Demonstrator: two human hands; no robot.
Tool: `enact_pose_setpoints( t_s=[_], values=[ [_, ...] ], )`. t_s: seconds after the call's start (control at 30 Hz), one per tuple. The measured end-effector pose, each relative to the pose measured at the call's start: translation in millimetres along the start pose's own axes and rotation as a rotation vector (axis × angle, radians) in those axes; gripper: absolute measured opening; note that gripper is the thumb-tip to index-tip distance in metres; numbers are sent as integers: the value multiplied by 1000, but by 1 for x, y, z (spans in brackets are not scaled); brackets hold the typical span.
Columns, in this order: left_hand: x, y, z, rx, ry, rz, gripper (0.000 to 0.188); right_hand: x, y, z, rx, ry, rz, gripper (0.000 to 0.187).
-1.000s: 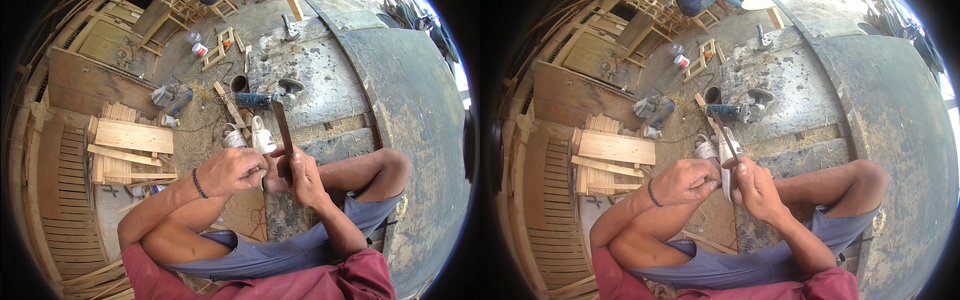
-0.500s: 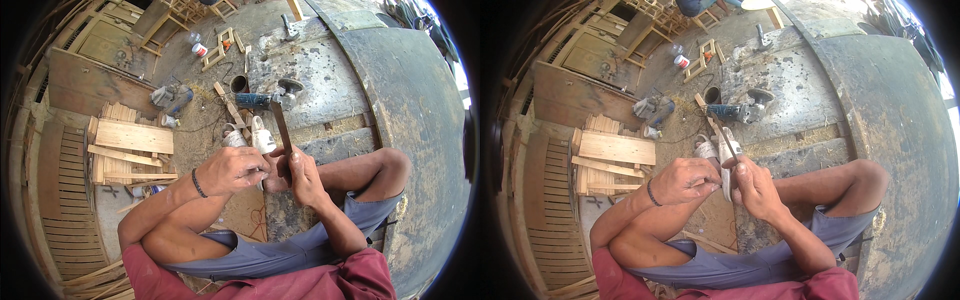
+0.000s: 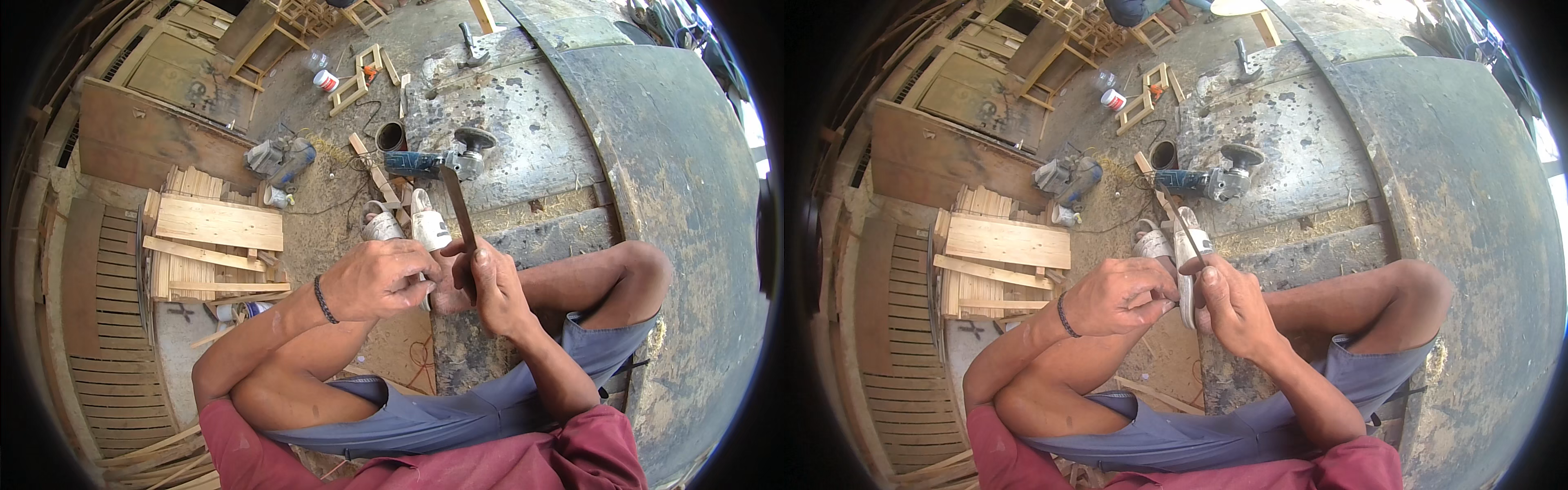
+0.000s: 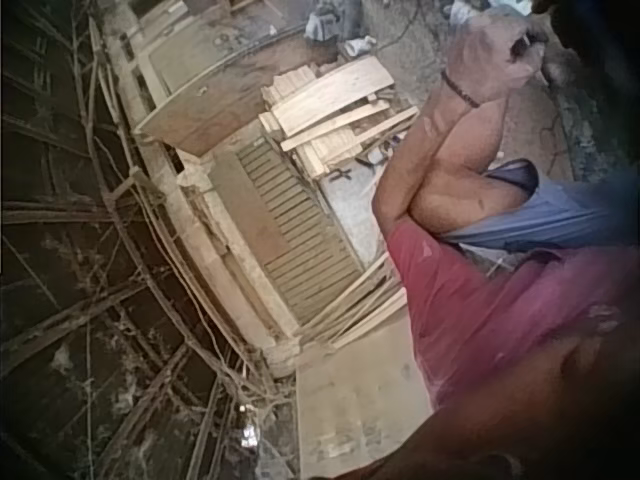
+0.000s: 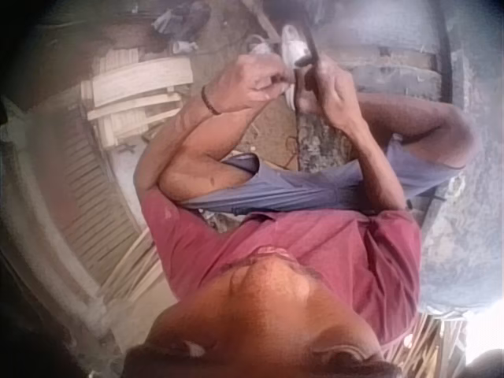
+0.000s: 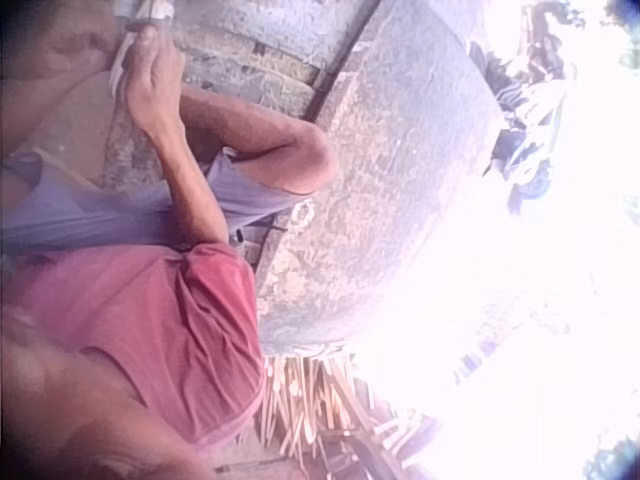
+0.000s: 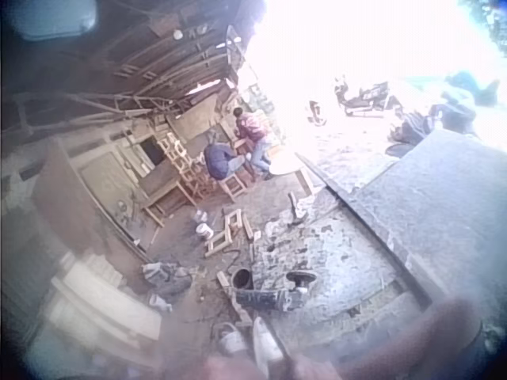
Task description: The person cleans a metal blade by scraping it with another metal piece while sitting on the ground.
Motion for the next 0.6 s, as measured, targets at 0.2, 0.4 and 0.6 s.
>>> enact_pose_setpoints(
  t_s=[0.2,0.4,0.6],
  values=[
    [0,0,-3,-9,-9,-7,13,0,0,-1,-7,4,1,56],
    [1,0,0,-40,-6,20,13,0,0,-1,-11,2,2,56],
    [-1,1,-2,12,1,-27,13,0,0,-1,4,20,8,55]
  ],
)
Point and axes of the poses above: each hand's wrist, its own y-axis away from the middle knuckle, its own x-axis out of the back of the hand, z = x × y, the point moved 6 cm from there along -y, towards the middle knuckle, and after that the axes turned 6 degrees about x, right-handed, at the moved point
